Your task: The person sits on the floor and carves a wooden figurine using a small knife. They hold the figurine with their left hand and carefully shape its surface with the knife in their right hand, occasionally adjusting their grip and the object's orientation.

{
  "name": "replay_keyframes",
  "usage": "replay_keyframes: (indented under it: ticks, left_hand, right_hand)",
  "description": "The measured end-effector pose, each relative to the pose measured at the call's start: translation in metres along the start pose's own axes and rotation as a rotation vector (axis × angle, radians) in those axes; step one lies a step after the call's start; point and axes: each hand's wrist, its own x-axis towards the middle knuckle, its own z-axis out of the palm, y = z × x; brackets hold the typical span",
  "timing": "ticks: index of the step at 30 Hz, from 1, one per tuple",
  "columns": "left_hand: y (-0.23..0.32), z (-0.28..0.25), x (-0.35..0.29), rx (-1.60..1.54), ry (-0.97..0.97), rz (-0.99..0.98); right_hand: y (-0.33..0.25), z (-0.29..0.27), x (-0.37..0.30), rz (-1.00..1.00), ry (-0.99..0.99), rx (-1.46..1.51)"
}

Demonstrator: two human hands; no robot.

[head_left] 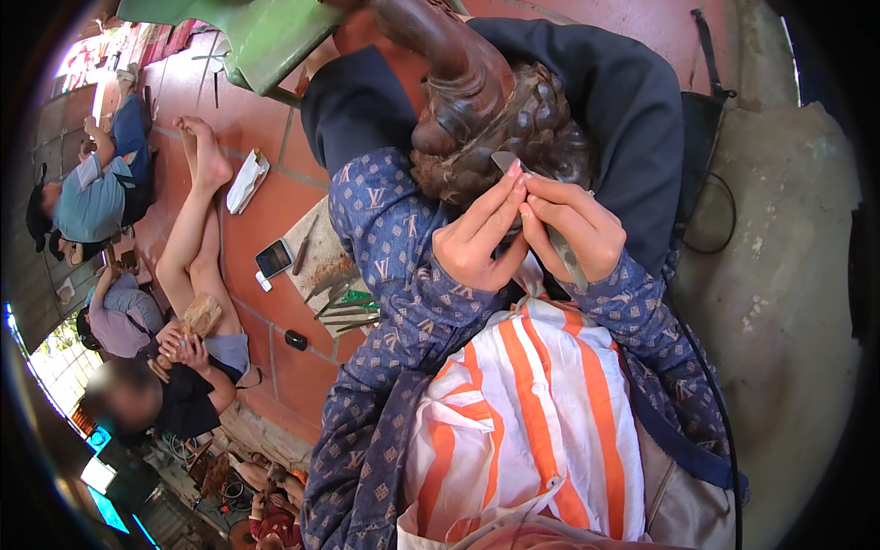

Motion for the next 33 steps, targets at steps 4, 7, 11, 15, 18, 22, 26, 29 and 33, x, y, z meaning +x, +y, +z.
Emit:
replay_keyframes:
  ticks: [4,7,11,15,18,22,26,29,33]
  left_hand:
    - [-0.001,0.000,-0.017,-0.007,-0.042,-0.024]
    - [0.000,0.000,-0.005,-0.011,-0.023,-0.032]
    - [0.003,-0.003,-0.016,-0.009,-0.069,-0.066]
    - [0.003,-0.001,-0.003,-0.009,0.019,-0.021]
    - [0.002,-0.003,-0.017,-0.009,-0.037,-0.063]
    - [0.003,-0.004,-0.006,0.011,-0.003,-0.019]
    - [0.003,-0.003,-0.015,-0.010,-0.052,-0.061]
    - [0.004,-0.001,-0.006,-0.012,-0.024,-0.026]
    - [0.004,0.002,-0.012,-0.027,-0.035,-0.047]
  right_hand:
    - [-0.001,-0.001,-0.012,0.014,-0.064,0.041]
    - [-0.002,0.000,-0.001,0.023,-0.030,0.024]
    - [-0.004,-0.001,-0.007,0.005,-0.035,0.010]
    - [-0.005,0.001,0.000,-0.005,-0.022,-0.014]
    - [-0.004,0.002,-0.003,-0.033,-0.015,-0.014]
    - [-0.006,0.002,-0.001,-0.012,-0.029,-0.010]
    - [-0.004,-0.001,-0.004,-0.006,-0.052,0.000]
    - [-0.003,-0.003,0.001,0.014,-0.036,0.022]
    - [0.000,-0.002,-0.008,0.025,-0.032,0.048]
